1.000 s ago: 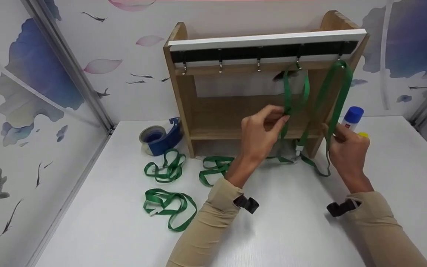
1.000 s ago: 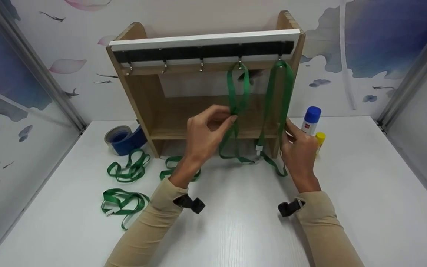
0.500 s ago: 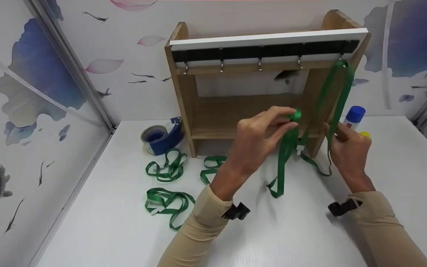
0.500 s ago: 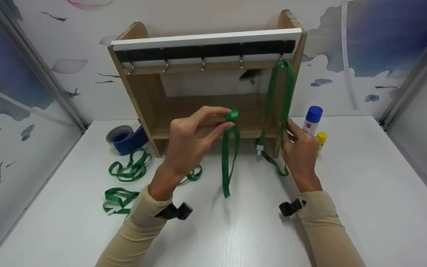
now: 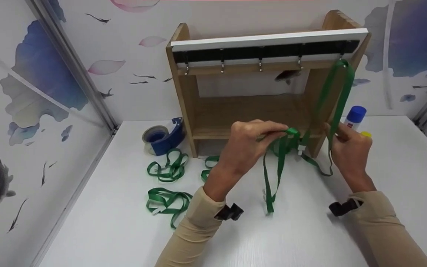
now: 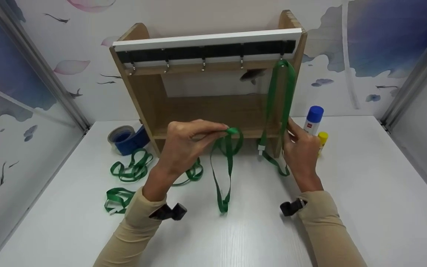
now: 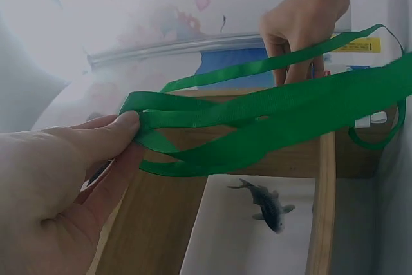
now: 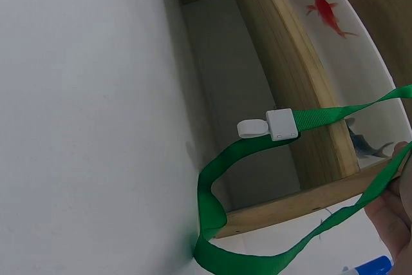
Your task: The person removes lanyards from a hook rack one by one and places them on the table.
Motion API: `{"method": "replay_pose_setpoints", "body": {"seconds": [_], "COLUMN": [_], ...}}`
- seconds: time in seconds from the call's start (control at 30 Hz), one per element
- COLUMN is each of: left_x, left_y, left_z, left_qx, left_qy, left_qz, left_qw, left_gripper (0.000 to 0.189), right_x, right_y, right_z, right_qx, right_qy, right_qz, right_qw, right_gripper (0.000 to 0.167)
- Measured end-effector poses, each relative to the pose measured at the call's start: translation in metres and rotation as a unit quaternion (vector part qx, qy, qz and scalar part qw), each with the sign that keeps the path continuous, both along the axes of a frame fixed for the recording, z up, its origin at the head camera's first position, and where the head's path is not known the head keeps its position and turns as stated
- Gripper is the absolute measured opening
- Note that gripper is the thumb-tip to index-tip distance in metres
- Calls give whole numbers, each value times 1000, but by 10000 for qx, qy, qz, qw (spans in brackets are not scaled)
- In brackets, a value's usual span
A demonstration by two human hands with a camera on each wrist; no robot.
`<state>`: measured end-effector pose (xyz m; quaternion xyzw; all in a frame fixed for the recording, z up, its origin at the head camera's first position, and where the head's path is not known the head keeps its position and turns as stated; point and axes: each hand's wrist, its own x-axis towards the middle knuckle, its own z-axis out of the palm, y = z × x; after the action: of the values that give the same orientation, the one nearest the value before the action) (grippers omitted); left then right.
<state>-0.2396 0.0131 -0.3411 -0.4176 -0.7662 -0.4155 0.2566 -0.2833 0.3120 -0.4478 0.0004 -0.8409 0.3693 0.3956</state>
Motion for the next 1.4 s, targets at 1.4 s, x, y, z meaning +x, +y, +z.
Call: {"method": "replay_pose_setpoints", "body": {"seconds": [1.4], "left_x": [-10], "left_y": [-74], "left_z": [-11], "left_qx": [686], "left_qy": [-1800], "left_qz": [-1393], "left_qw": [9713], "left_gripper": [19], "right_x": [1], "right_y": [1], "right_z": [-1], "right_qx": [-34], "right_qy": [78], "right_qz": [-7], "right_qw": [10000], "right_gripper": [31]}}
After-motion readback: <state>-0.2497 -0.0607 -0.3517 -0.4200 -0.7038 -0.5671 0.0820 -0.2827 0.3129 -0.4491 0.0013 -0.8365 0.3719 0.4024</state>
